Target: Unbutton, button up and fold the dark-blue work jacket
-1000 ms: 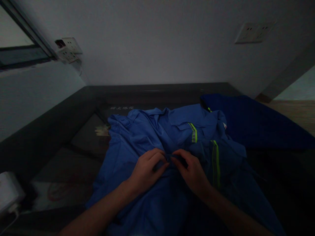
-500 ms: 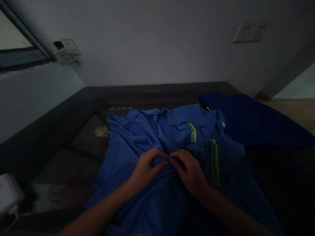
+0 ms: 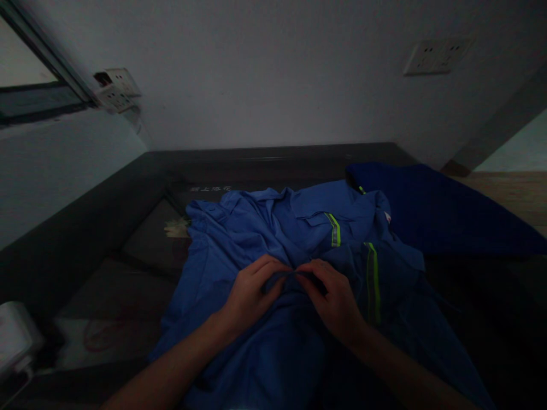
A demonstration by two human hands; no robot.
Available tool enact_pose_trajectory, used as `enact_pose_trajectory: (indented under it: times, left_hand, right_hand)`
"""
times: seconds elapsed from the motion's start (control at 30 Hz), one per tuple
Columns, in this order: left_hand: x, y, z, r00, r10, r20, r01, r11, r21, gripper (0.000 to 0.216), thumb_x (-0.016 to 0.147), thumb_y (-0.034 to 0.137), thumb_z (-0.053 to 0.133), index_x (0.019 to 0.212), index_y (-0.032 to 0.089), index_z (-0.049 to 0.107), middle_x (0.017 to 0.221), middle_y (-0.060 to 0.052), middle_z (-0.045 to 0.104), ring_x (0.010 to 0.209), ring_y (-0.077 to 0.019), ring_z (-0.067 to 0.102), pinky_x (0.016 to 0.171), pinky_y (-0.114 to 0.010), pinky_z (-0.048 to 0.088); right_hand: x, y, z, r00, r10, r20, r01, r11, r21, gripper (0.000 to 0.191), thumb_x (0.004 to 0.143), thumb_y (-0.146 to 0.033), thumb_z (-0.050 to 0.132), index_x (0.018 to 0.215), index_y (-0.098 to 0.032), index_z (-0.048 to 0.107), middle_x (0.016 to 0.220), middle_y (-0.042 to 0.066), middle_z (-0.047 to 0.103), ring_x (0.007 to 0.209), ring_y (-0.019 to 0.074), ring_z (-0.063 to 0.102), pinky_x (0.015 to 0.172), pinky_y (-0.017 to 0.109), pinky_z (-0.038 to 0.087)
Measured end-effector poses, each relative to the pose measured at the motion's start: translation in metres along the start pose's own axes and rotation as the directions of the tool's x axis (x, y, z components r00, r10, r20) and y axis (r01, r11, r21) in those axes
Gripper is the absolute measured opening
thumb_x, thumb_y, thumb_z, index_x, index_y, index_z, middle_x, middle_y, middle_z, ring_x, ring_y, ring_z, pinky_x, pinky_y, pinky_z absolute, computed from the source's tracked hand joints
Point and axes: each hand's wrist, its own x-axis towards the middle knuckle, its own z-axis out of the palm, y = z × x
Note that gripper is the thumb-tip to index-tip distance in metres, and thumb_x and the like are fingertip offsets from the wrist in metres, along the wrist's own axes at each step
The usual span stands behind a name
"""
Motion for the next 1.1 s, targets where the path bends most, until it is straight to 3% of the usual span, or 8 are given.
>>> enact_pose_trajectory:
  times: [0.2,0.4,0.63,0.73,0.93,1.1]
  left_hand:
    - [0.006,-0.001,-0.01,0.99,-0.114,0.077,0.101,0.983,0.15,0.018,0.086,0.023,0.056,0.104,0.02,0.058,0.099,-0.004,0.066,0.093,-0.0195,0.061,0.084,-0.033,0.045]
    - [0.02,-0.01,-0.038,0.957,-0.281,-0.071,0.287,0.953,0.093,0.019,0.092,0.028,0.045,0.099,0.019,0.06,0.098,-0.005,0.066,0.093,-0.0182,0.06,0.084,-0.03,0.046]
    - [0.018,-0.026,-0.035,0.918,-0.363,0.162,0.346,0.93,0.122,0.014,0.085,0.023,0.052,0.093,0.02,0.063,0.094,-0.004,0.066,0.089,-0.0195,0.061,0.082,-0.032,0.047]
    - [0.016,-0.029,-0.032,0.926,-0.34,0.163,0.326,0.939,0.106,0.013,0.08,0.023,0.061,0.092,0.019,0.064,0.096,-0.005,0.064,0.091,-0.0202,0.06,0.085,-0.034,0.047]
    - [0.015,-0.018,-0.024,0.984,-0.176,-0.018,0.177,0.981,0.08,0.013,0.079,0.02,0.065,0.091,0.021,0.066,0.096,-0.004,0.058,0.094,-0.0187,0.057,0.085,-0.032,0.047]
    - [0.013,-0.008,-0.024,0.991,-0.044,-0.125,0.066,0.982,0.177,0.008,0.084,0.02,0.061,0.088,0.021,0.067,0.09,-0.004,0.064,0.088,-0.0179,0.059,0.08,-0.031,0.046]
  right_hand:
    - [0.003,0.002,-0.005,1.0,0.021,-0.012,-0.021,1.0,0.005,0.008,0.088,-0.021,0.055,0.085,-0.019,0.062,0.078,0.003,0.067,0.075,0.0173,0.063,0.07,0.028,0.049]
    - [0.014,0.006,-0.017,0.989,0.131,-0.067,-0.131,0.991,0.0,0.016,0.084,-0.035,0.061,0.078,-0.02,0.064,0.074,0.002,0.069,0.07,0.0178,0.065,0.068,0.028,0.05]
    - [0.022,0.014,-0.033,0.981,0.157,-0.114,-0.163,0.985,-0.053,0.019,0.082,-0.037,0.063,0.075,-0.02,0.066,0.072,0.002,0.07,0.068,0.0183,0.065,0.067,0.028,0.049]
    - [0.025,0.02,-0.041,0.97,0.182,-0.162,-0.197,0.977,-0.079,0.02,0.081,-0.039,0.064,0.075,-0.02,0.067,0.072,0.002,0.07,0.067,0.0186,0.065,0.067,0.029,0.049]
    - [0.03,0.026,-0.055,0.952,0.203,-0.23,-0.234,0.965,-0.12,0.02,0.082,-0.039,0.062,0.077,-0.02,0.066,0.074,0.001,0.07,0.07,0.0193,0.065,0.067,0.029,0.047]
    - [0.03,0.038,-0.055,0.977,0.188,-0.099,-0.204,0.96,-0.193,0.015,0.084,-0.033,0.06,0.079,-0.02,0.065,0.078,0.003,0.068,0.074,0.0206,0.064,0.07,0.032,0.047]
